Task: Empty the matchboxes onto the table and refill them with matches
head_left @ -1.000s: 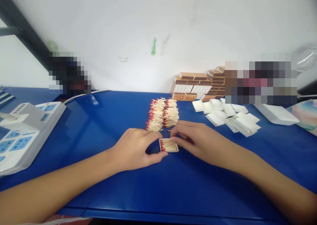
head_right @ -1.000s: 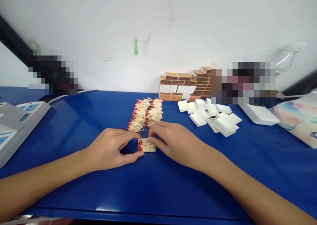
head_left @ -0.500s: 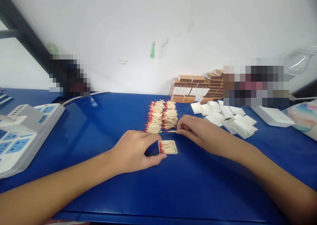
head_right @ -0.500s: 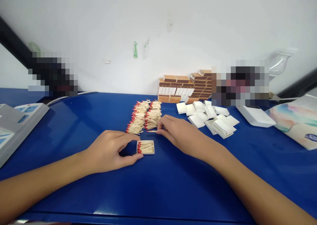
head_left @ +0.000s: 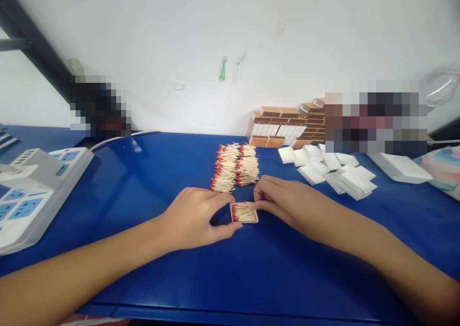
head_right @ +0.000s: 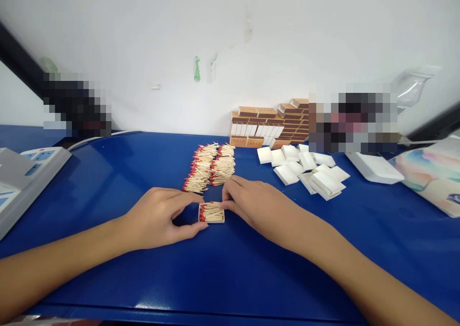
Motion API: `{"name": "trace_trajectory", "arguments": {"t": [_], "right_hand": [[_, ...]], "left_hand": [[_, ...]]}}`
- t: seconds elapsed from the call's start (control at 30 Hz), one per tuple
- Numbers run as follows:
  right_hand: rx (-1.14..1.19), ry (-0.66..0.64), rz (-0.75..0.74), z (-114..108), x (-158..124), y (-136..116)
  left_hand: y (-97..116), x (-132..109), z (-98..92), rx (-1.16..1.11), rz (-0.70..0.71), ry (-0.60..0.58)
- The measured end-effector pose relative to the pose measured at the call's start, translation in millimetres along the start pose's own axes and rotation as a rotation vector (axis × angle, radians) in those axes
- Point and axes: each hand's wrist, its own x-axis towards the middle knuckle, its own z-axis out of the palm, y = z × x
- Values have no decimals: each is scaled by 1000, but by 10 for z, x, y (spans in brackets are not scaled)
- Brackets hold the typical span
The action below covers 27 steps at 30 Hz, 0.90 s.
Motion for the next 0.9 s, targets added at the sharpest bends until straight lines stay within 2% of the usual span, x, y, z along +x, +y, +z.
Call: {"name": "trace_trajectory", "arguments": {"t": [0.1,0.27,0.43,0.6,0.77,0.9], "right_hand": [[29,26,-23,6,-1,-60],[-60,-33,-29,70,3,-151],[-85,54,-63,76,-15,-133],[-80,14,-123,105,-6,-136],[-48,68,-192,118,14,-97],[-47,46,-208,109,18,-82]], "left_hand": [[0,-3,0,1,4,3],[6,1,-8,9,-4,-4],[16,0,-8,4,4,9],[11,2,-8,3,6,3],[18,5,-22,0,-8,-25],[32,14,-33,-1,-18,-43]]}}
